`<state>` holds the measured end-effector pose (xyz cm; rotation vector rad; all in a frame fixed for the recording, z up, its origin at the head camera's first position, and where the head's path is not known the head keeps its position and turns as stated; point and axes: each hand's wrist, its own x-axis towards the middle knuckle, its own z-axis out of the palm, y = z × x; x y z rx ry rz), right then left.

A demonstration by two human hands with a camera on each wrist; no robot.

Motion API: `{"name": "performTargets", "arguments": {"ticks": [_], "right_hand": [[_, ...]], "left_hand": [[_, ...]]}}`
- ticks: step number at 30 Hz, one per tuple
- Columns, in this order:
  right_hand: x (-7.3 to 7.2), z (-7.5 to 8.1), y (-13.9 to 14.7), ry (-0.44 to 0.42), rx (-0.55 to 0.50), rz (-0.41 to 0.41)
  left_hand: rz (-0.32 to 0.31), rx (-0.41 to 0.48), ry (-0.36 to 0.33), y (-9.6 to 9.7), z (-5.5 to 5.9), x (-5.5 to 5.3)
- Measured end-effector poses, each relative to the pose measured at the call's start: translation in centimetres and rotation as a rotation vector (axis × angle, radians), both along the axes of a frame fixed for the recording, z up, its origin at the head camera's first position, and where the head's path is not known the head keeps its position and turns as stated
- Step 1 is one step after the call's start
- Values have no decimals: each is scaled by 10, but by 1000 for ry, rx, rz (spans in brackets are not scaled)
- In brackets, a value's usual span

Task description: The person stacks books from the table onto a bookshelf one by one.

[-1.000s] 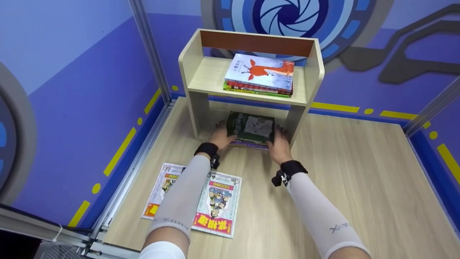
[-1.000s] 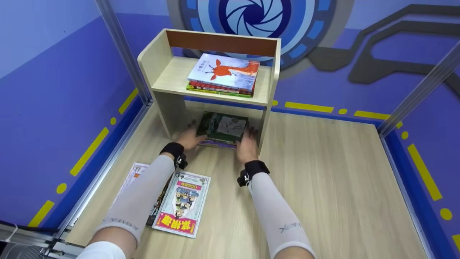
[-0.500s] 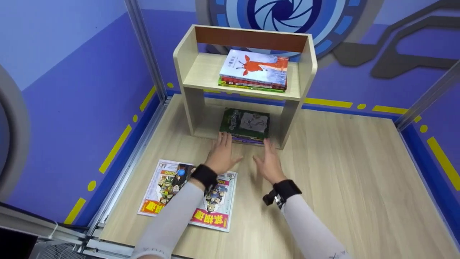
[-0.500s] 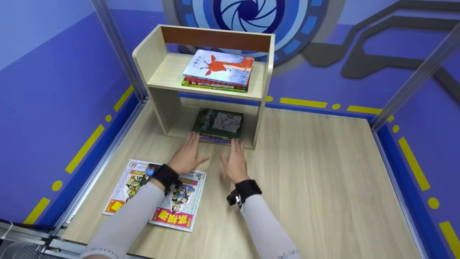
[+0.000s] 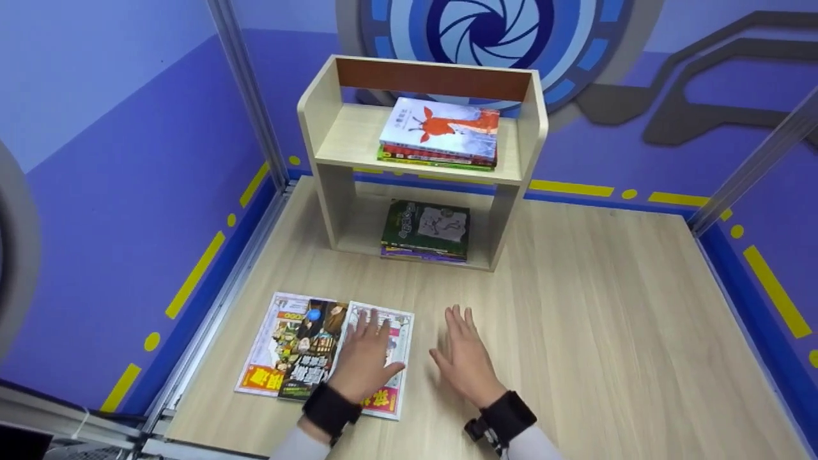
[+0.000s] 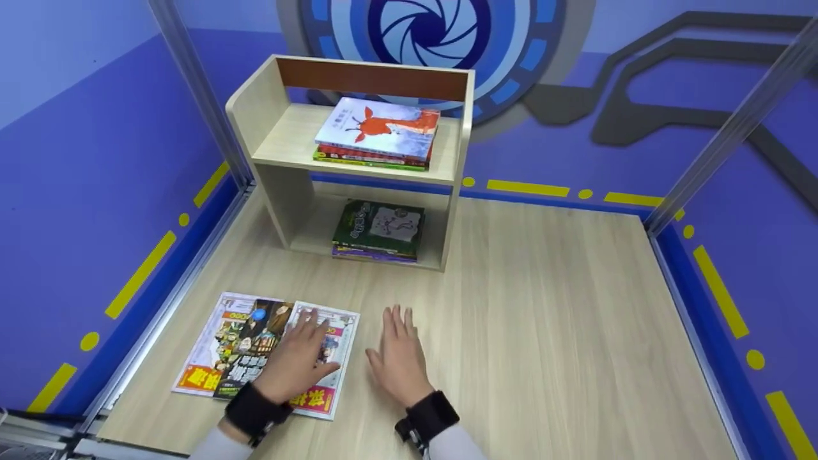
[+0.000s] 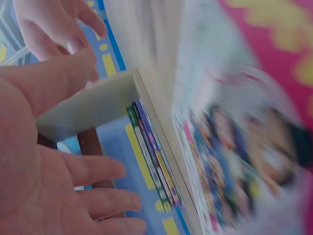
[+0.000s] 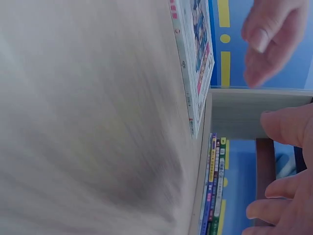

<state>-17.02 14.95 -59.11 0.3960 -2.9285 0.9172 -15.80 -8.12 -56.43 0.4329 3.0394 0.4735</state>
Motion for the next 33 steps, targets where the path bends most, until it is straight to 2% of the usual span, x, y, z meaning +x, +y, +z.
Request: {"name": "performTargets", "arguments": {"ticks": [5, 12, 15, 19, 23, 26, 30, 33], "right_hand": [[14, 0, 0, -18, -10, 16], [21, 4, -1, -41, -37, 15], [23, 5, -6, -45, -46, 11], [26, 4, -14, -48, -46, 48], [28, 1, -22, -40, -39, 97], [29, -2, -27, -42, -39, 124], [28, -3, -31, -65, -46, 148], [26, -1, -32, -72, -57, 147]], "left_hand": [[120, 6, -15, -18, -4, 26], [383, -83, 79, -19, -7, 51], [449, -123, 42, -16, -10, 58], [469, -181, -35, -10, -14, 63], [495, -171, -92, -8, -17, 63], [536, -112, -149, -11, -16, 60], [585, 8, -244, -21, -15, 55], [597, 93, -262, -29, -15, 53]]}}
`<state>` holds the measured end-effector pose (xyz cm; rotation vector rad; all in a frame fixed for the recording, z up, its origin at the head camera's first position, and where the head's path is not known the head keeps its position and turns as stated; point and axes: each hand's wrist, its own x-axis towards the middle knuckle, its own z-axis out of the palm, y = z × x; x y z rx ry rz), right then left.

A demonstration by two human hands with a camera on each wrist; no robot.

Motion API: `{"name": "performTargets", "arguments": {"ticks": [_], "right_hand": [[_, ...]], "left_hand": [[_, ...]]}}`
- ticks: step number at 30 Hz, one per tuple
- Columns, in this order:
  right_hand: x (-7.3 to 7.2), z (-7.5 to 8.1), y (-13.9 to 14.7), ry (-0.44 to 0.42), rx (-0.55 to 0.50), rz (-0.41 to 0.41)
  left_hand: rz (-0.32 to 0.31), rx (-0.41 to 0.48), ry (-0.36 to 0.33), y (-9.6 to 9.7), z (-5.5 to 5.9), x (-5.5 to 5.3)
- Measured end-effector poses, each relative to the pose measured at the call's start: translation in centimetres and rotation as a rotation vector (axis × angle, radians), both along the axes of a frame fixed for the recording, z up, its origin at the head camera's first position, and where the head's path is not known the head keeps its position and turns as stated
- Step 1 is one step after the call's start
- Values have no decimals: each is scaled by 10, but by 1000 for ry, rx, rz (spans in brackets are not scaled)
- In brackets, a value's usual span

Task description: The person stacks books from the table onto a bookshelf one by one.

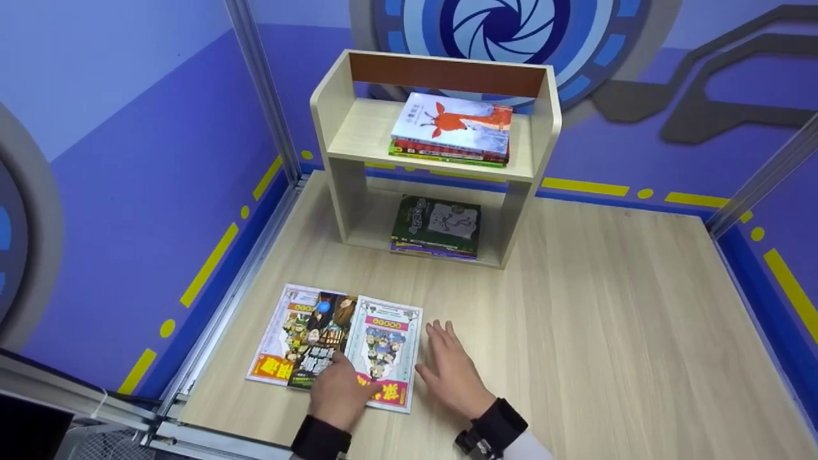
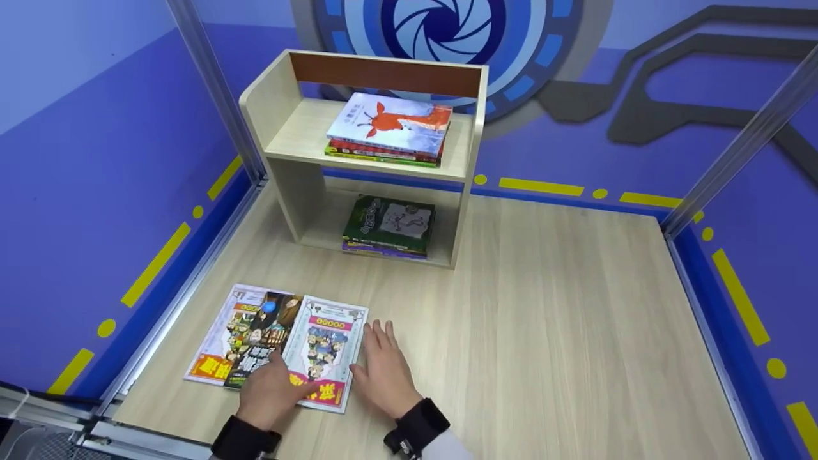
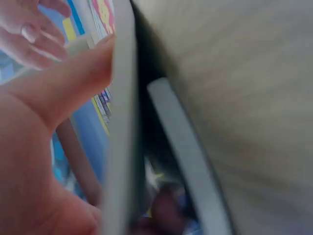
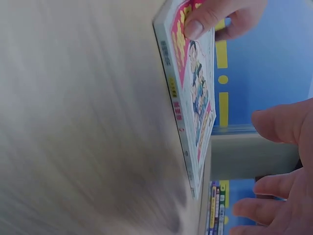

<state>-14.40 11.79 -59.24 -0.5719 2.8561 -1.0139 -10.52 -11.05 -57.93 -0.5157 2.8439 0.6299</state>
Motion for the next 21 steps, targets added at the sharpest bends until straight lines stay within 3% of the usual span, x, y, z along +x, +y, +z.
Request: {"name": "performTargets", "arguments": {"ticks": [6, 9, 15, 18, 21], "right_hand": [[-3, 5, 9, 25, -50, -30], [-7, 9, 15, 35, -70, -54], [-16, 20, 25, 45, -124, -108], [-21, 25, 32, 36, -169, -125], [-23, 29, 40, -23, -232, -133]], "left_hand": [[-74, 111, 202, -8, -1, 1], [-135, 216, 278, -11, 3, -1], [-261, 393, 291, -18, 11, -7], [-319, 472, 251, -23, 15, -10], [-391, 613, 187, -27, 20, -14]]}}
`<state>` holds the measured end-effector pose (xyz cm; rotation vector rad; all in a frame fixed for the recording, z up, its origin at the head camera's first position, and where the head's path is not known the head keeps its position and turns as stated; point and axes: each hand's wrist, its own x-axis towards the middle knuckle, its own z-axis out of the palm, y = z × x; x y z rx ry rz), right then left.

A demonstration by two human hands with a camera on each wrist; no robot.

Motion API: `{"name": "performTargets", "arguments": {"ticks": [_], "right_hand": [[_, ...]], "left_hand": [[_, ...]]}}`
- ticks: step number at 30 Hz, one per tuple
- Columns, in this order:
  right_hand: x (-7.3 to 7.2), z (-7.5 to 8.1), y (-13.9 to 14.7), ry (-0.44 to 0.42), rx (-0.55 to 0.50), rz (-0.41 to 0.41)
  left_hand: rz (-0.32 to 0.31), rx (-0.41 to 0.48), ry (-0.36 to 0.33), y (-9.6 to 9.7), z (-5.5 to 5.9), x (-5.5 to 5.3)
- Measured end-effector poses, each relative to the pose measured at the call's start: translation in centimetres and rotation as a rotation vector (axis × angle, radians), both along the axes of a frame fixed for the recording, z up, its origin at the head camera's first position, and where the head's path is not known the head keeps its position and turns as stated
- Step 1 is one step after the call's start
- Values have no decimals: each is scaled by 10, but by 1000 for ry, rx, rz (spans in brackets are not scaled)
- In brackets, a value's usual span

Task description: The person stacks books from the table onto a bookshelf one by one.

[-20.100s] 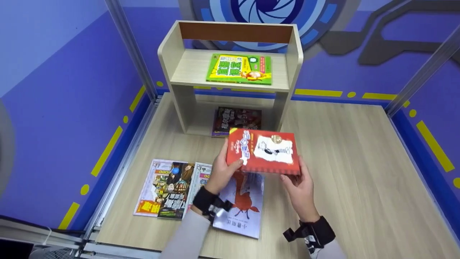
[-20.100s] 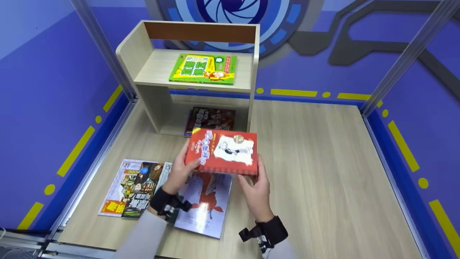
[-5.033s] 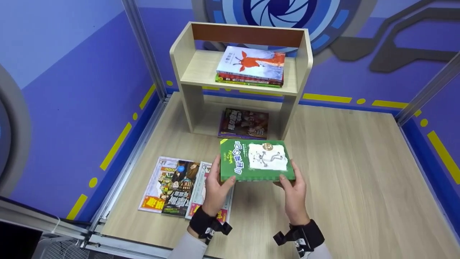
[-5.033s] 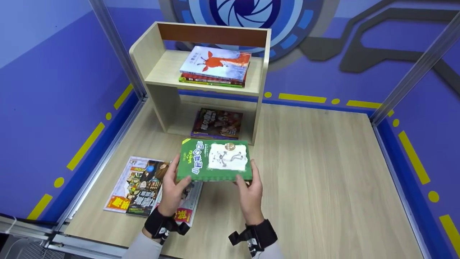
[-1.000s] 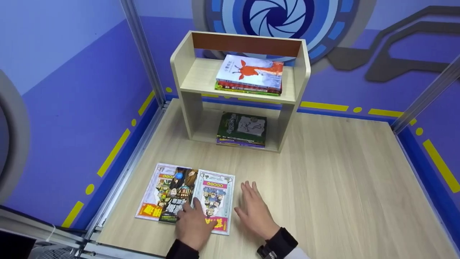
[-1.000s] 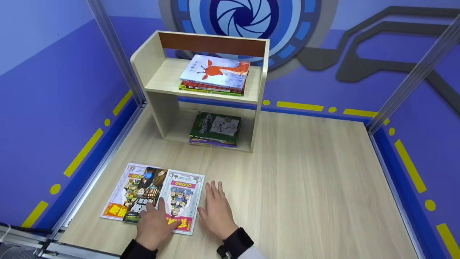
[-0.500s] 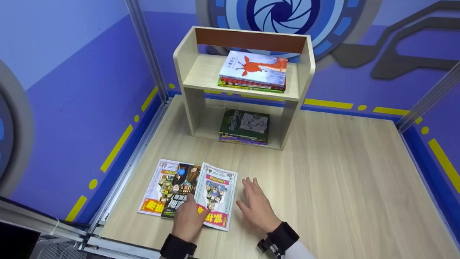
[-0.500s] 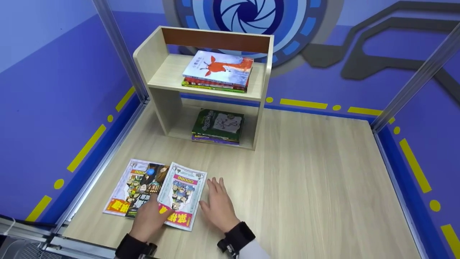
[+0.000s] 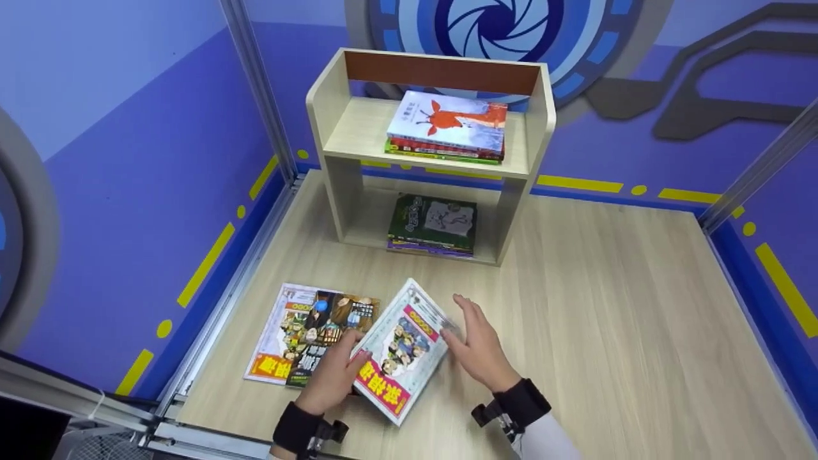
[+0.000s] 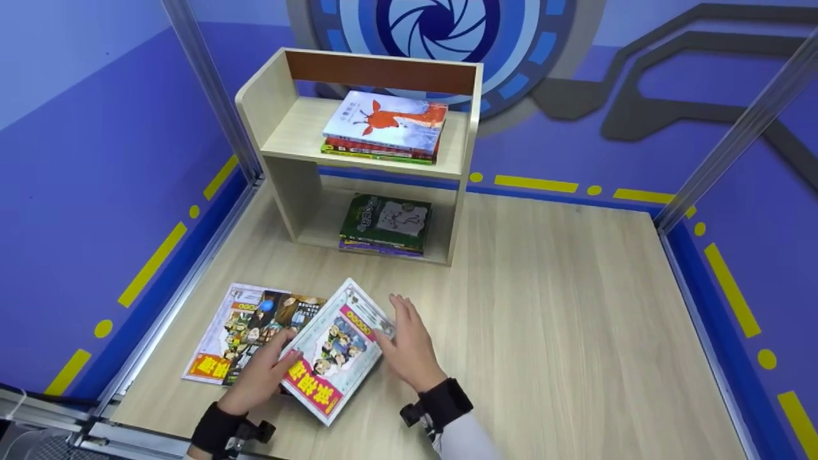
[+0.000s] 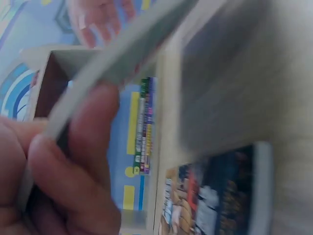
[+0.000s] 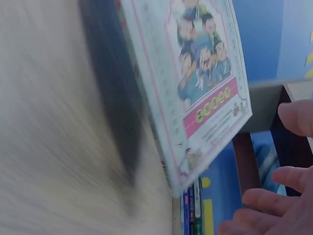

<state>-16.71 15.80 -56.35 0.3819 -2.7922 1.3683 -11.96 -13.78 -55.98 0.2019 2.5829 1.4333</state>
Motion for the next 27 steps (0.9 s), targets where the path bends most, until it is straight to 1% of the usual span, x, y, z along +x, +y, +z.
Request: {"name": "performTargets", "arguments": {"ticks": [3, 5, 7, 9, 11, 13, 15, 18, 19, 20, 21, 23, 25, 27], "right_hand": [[-3, -1, 8, -90, -62, 22], [-4, -4, 13, -148, -93, 41], [-5, -7, 18, -198, -133, 61], [-5, -9, 22, -225, -180, 66], [-5, -10, 26, -234, -238, 51], [-4, -11, 28, -234, -283, 13], [-3, -13, 29, -227, -310, -34], [-4, -14, 31, -213, -331, -104], [-4, -14, 33, -208, -339, -132], [-5, -14, 34, -199, -347, -161], [-6, -13, 36, -189, -357, -190], [-8, -12, 38, -171, -377, -250], [-10, -11, 39, -161, -394, -296], [-11, -10, 39, -169, -410, -315]], "left_hand": [[-116, 127, -68, -3, 3, -6], [-182, 175, -98, -2, 6, -10], [-223, 199, -113, -1, 9, -16], [-234, 205, -112, 2, 11, -21], [-201, 227, -110, 5, 11, -25], [-126, 281, -109, 10, 8, -29], [-12, 364, -99, 18, 4, -30], [186, 507, -80, 32, -2, -31], [239, 536, -75, 37, -4, -31], [278, 560, -74, 42, -6, -30], [304, 587, -86, 46, -8, -29], [329, 610, -116, 54, -12, -27], [307, 622, -164, 61, -16, -24], [273, 626, -204, 68, -19, -22]]}}
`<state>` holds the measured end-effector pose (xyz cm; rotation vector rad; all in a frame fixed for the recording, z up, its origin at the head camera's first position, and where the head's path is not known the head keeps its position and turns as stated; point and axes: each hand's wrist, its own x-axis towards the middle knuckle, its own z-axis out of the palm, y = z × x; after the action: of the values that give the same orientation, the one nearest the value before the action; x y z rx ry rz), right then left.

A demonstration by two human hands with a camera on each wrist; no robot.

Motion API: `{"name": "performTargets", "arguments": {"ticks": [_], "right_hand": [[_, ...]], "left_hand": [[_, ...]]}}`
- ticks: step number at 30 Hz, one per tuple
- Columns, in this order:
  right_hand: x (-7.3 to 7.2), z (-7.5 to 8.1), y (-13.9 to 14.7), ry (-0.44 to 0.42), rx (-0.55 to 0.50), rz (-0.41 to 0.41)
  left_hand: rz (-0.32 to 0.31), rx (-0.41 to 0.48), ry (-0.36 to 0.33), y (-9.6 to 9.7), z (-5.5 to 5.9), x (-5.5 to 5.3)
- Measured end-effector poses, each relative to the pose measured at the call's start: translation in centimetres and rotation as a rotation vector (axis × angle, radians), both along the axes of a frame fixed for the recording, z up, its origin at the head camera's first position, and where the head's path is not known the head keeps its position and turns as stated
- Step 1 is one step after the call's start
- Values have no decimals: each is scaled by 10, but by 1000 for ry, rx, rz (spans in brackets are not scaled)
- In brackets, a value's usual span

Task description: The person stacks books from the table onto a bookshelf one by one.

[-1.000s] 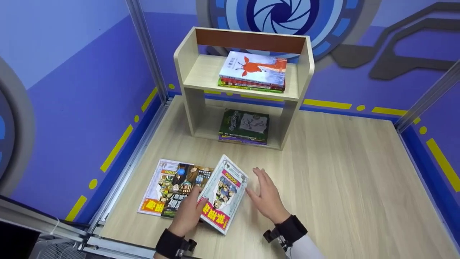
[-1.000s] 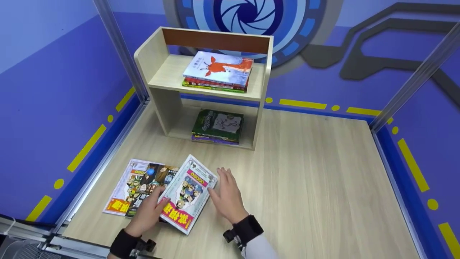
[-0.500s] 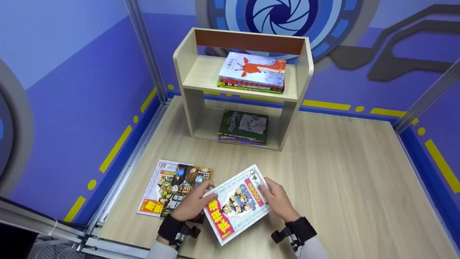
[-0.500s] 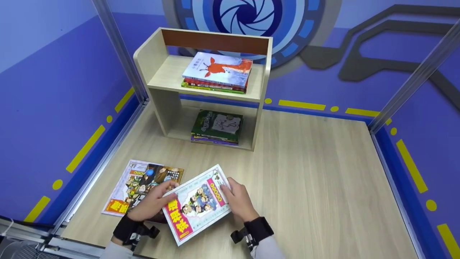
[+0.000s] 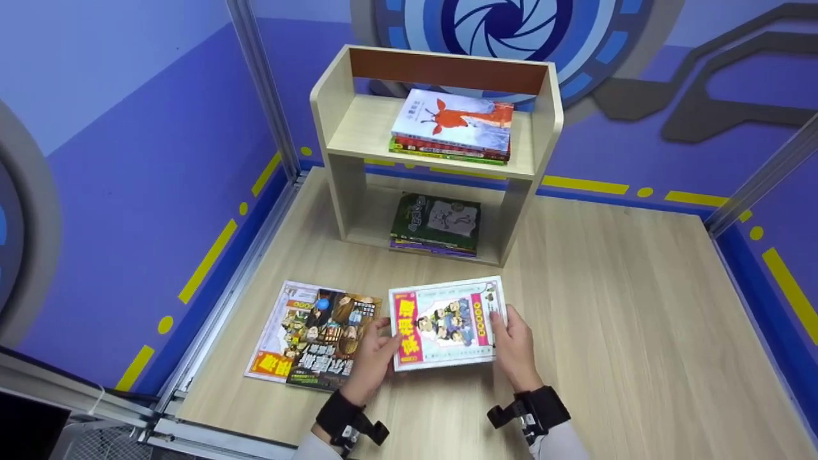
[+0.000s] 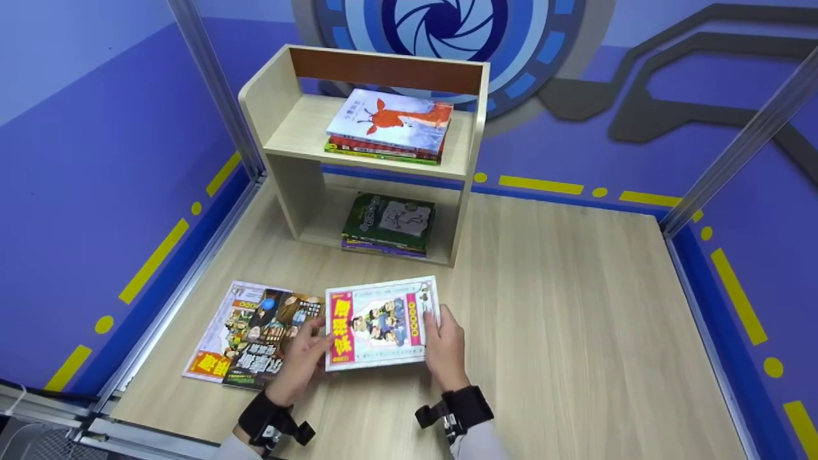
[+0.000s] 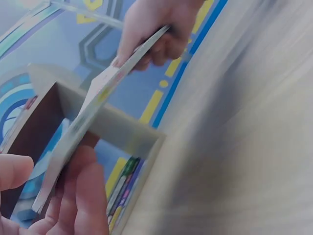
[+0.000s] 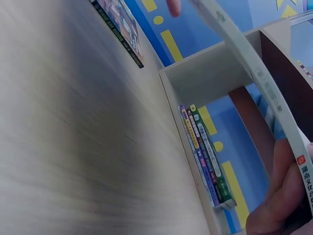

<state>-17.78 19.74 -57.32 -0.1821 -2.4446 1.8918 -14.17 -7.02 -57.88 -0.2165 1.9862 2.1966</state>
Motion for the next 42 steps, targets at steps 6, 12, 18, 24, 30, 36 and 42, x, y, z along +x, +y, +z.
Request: {"name": "performTargets", "arguments": {"ticks": [6, 12, 18, 24, 30, 36, 42], "right_hand": [[2, 2, -6, -82, -84, 6], [7, 5, -13, -84, -298, 32], [12, 11, -19, -44, -407, 72], [14, 8, -18, -20, -209, 141], [11, 7, -9, 11, 32, 206], [-4, 10, 2, 9, 268, 238], [-52, 15, 3, 40, 403, 233]], "left_hand": [[-28, -109, 23, 14, -4, -1], [239, -185, 77, 22, -1, -5], [386, -157, 192, 25, 2, -5], [232, -300, 217, 16, 6, -3], [57, -523, 282, 0, 10, -7], [-80, -659, 332, -8, 15, -30], [-172, -756, 326, -17, 10, -95]]}}
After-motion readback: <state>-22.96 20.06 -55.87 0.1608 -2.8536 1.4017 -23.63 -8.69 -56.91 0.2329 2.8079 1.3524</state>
